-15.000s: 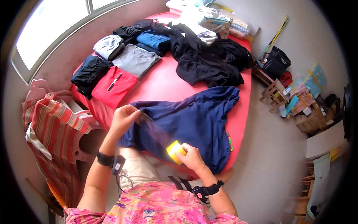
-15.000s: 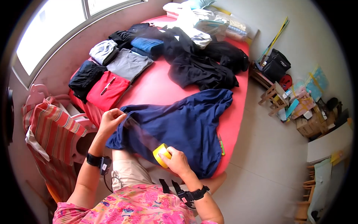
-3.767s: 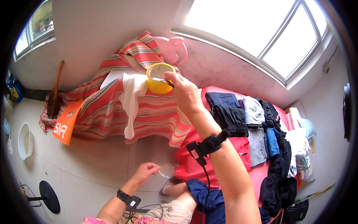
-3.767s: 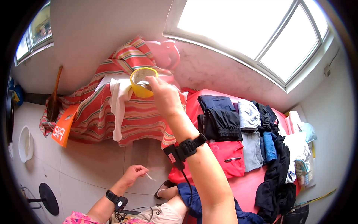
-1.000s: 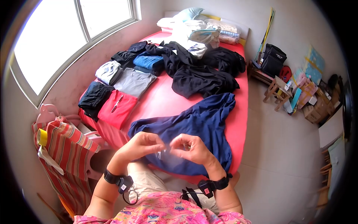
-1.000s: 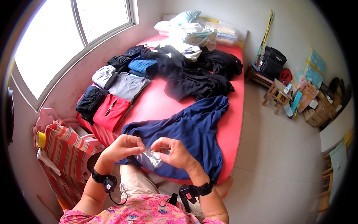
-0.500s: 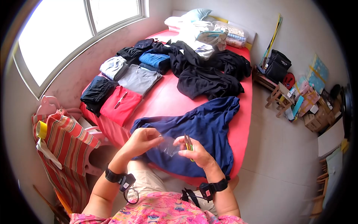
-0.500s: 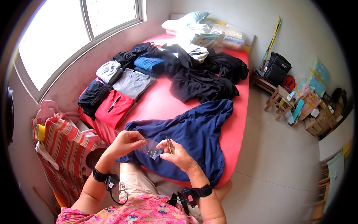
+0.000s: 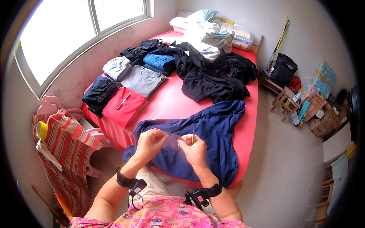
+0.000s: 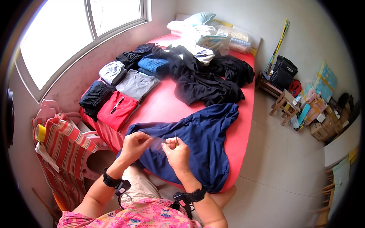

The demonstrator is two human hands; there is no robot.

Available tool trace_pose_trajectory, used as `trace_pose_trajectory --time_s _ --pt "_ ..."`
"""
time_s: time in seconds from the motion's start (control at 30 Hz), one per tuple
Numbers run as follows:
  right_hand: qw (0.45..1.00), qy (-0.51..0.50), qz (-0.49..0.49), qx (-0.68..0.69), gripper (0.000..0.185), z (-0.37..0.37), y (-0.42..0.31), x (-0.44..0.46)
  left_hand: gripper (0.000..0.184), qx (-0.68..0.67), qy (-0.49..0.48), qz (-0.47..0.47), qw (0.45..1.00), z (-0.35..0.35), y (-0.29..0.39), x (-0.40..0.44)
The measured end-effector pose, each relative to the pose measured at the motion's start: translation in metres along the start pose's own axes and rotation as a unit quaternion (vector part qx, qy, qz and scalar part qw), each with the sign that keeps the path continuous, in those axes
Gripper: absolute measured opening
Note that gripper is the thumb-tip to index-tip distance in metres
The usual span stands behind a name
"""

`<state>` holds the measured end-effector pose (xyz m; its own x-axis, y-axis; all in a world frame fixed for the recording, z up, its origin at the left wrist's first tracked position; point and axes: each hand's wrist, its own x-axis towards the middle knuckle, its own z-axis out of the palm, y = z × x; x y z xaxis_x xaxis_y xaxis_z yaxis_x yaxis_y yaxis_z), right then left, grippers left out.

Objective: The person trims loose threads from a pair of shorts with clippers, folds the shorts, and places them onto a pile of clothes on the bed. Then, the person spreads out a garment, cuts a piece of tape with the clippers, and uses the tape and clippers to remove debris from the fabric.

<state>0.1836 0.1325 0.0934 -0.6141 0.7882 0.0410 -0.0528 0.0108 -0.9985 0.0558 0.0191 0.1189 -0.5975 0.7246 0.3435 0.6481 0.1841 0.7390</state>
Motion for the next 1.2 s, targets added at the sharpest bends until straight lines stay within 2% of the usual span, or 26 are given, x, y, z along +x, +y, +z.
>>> trace_pose_trajectory --time_s 0.07,0.13,0.23,0.3,0.33,0.4,0.43,0.5,0.57,0.63,0.8,0.9,1.0,1.03,1.13,1.17,1.2 --pt "0.993 0.061 -0.005 -0.103 0.014 0.004 -0.007 0.001 0.011 0.007 0.022 0.005 1.0 0.007 -0.004 -0.001" --pt "0.992 0.071 -0.007 -0.103 0.015 0.005 0.004 0.006 0.011 0.014 0.045 0.009 0.999 0.012 -0.008 0.0" --pt "0.999 0.028 0.022 -0.025 0.014 0.005 0.013 0.011 0.012 0.035 0.055 -0.004 0.998 0.013 -0.011 0.003" --pt "0.978 -0.055 0.145 0.141 0.014 -0.003 0.01 0.013 0.017 -0.059 -0.002 -0.106 0.993 0.008 -0.013 0.006" --pt "0.978 -0.057 0.146 0.14 0.014 -0.006 0.01 0.014 0.017 -0.059 -0.001 -0.108 0.992 0.006 -0.017 0.008" --pt "0.963 -0.098 0.211 0.134 0.014 -0.015 0.011 0.016 0.019 -0.149 -0.098 -0.156 0.972 0.001 -0.029 0.01" --pt "0.96 -0.123 0.219 0.122 0.013 -0.02 0.01 0.016 0.019 -0.149 -0.099 -0.158 0.971 -0.003 -0.032 0.011" --pt "0.96 -0.141 0.207 0.127 0.011 -0.025 0.011 0.014 0.022 -0.248 -0.188 -0.206 0.928 -0.01 -0.035 0.011" --pt "0.959 -0.158 0.195 0.13 0.01 -0.029 0.012 0.012 0.02 -0.272 -0.224 -0.224 0.909 -0.013 -0.037 0.012" --pt "0.94 -0.226 0.187 0.173 0.009 -0.035 0.011 0.009 0.024 -0.307 -0.286 -0.256 0.871 -0.015 -0.041 0.012" --pt "0.951 -0.219 0.181 0.125 0.012 -0.038 0.009 -0.003 0.031 -0.307 -0.372 -0.303 0.822 -0.009 -0.054 0.02" --pt "0.956 -0.202 0.18 0.116 0.01 -0.045 0.013 -0.013 0.03 -0.324 -0.446 -0.333 0.765 0.004 -0.063 0.022" --pt "0.961 -0.164 0.195 0.109 0.009 -0.055 0.028 -0.025 0.037 -0.303 -0.49 -0.323 0.751 0.022 -0.067 0.021" --pt "0.959 -0.15 0.22 0.098 0.01 -0.061 0.035 -0.028 0.031 -0.285 -0.502 -0.33 0.747 0.029 -0.067 0.021" --pt "0.955 -0.108 0.261 0.086 0.012 -0.073 0.038 -0.038 0.034 -0.275 -0.519 -0.358 0.725 0.046 -0.058 0.021" --pt "0.961 -0.071 0.253 0.092 0.011 -0.079 0.041 -0.042 0.041 -0.303 -0.523 -0.353 0.714 0.052 -0.061 0.021" --pt "0.964 -0.034 0.243 0.097 0.011 -0.084 0.045 -0.045 0.048 -0.344 -0.487 -0.347 0.724 0.05 -0.059 0.02"
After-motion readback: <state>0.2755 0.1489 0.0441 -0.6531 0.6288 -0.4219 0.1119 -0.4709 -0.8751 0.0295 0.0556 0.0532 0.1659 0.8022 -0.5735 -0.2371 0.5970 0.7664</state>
